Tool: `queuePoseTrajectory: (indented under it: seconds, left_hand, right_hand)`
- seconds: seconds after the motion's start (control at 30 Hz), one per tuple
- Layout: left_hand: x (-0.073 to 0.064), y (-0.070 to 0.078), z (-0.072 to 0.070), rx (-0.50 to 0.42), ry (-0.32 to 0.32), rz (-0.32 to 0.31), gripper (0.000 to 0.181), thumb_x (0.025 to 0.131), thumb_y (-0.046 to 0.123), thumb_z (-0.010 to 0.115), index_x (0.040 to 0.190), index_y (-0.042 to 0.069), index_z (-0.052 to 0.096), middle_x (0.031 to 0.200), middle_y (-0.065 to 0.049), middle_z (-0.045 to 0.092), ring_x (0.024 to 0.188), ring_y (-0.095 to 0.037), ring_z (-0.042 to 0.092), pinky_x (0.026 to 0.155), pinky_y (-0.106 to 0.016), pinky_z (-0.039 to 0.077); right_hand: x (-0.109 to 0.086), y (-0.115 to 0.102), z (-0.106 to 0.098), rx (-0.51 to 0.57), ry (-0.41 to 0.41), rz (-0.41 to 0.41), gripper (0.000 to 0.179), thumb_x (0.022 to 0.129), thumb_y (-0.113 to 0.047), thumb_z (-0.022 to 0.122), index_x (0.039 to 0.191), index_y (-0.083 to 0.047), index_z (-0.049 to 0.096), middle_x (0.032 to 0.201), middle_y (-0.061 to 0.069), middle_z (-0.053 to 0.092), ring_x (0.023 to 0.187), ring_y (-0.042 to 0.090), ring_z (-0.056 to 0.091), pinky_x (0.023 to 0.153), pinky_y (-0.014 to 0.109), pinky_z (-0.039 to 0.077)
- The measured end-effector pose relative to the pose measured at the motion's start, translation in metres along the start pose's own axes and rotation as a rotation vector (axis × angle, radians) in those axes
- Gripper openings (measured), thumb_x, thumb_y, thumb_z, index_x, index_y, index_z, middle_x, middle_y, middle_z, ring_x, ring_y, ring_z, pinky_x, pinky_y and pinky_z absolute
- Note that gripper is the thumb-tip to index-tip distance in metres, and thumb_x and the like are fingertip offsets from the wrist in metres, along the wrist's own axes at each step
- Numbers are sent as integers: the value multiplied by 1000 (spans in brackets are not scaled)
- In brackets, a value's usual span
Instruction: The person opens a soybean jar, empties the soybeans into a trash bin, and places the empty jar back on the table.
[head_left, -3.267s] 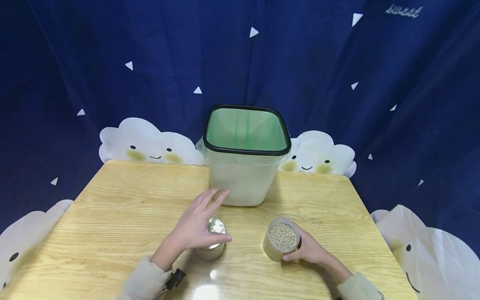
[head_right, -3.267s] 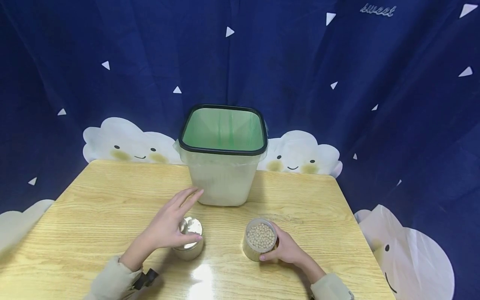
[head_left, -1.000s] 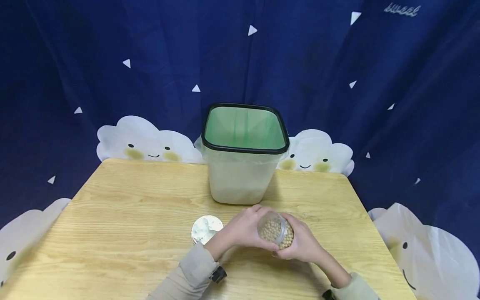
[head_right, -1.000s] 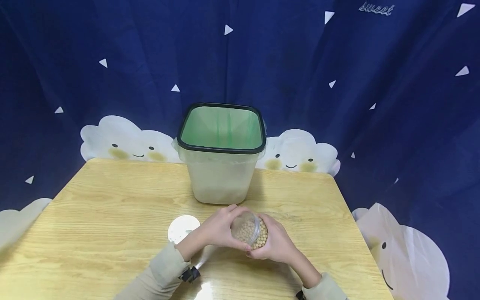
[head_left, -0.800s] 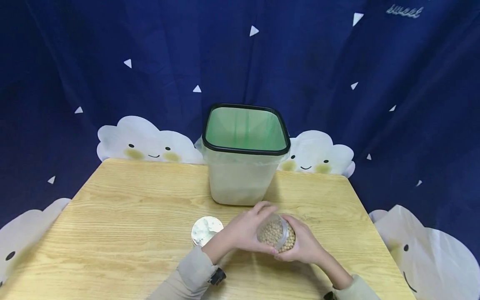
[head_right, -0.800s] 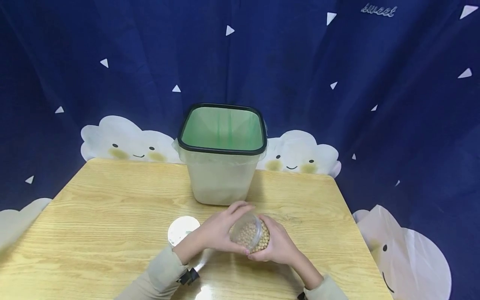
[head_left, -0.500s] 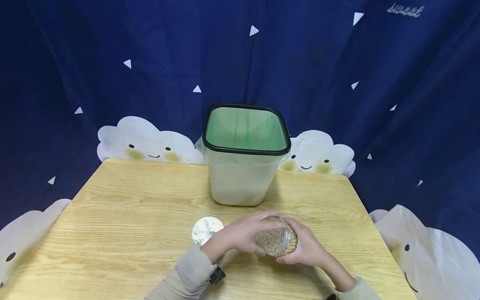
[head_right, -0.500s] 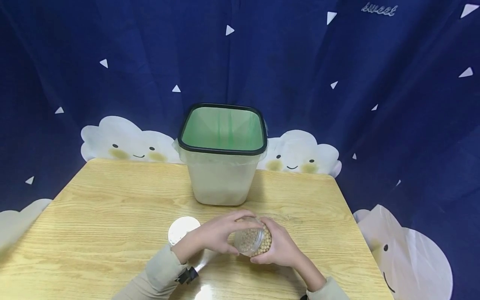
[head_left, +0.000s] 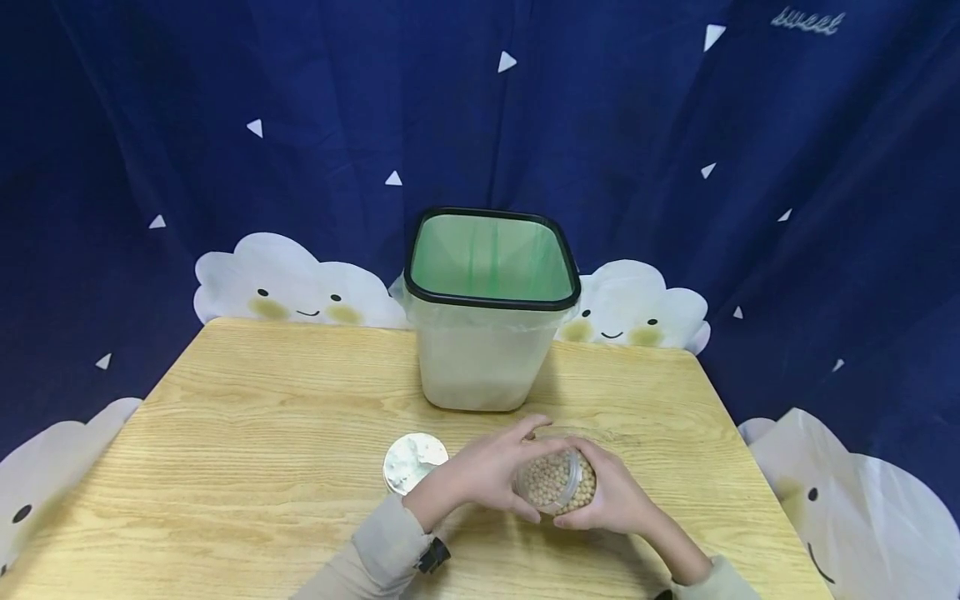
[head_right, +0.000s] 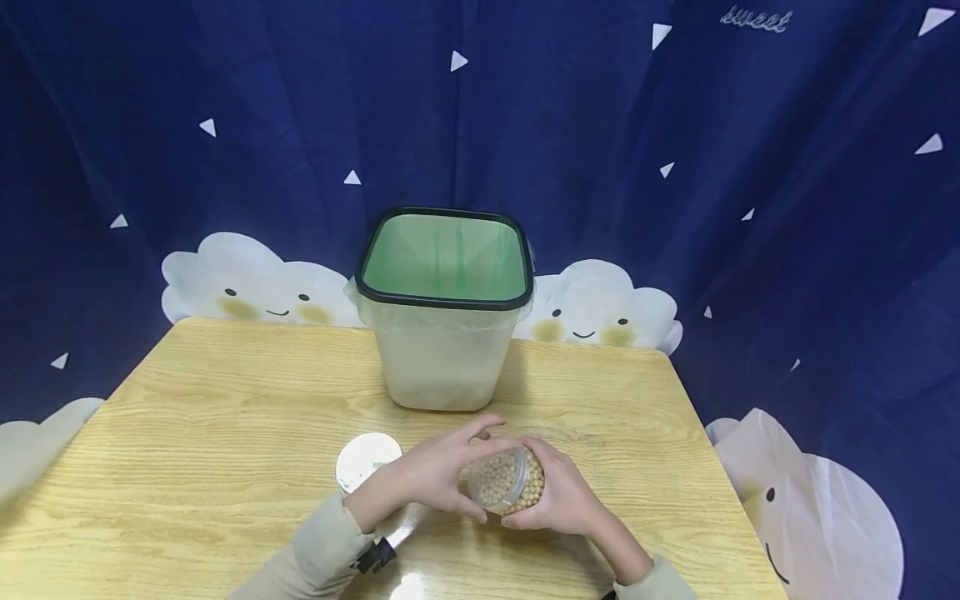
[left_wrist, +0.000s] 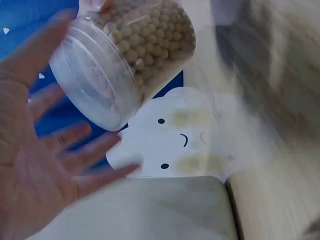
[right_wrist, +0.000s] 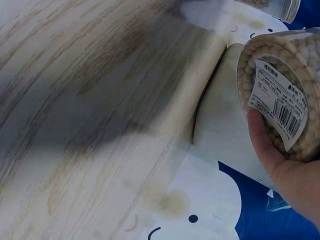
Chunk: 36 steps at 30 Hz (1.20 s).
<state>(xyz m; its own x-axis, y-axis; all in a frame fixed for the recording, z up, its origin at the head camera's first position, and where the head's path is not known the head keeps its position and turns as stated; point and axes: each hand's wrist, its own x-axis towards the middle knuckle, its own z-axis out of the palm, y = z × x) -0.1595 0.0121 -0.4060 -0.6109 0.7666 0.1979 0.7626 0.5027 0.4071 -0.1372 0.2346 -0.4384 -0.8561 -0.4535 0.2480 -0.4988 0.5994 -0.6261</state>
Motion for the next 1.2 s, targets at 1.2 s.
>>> queuePoseTrajectory:
  seconds: [1.2]
  left_hand:
    - [-3,-5,0,-251,231,-220,100,64,56,74,143,17,27,127,-10,47,82,-12,55,71,-24,47]
  right_hand:
    - [-17,8,-17,33,151,77,89,47,-25,89,124,-7,49,108,4,60,93,15,56,78,34,47]
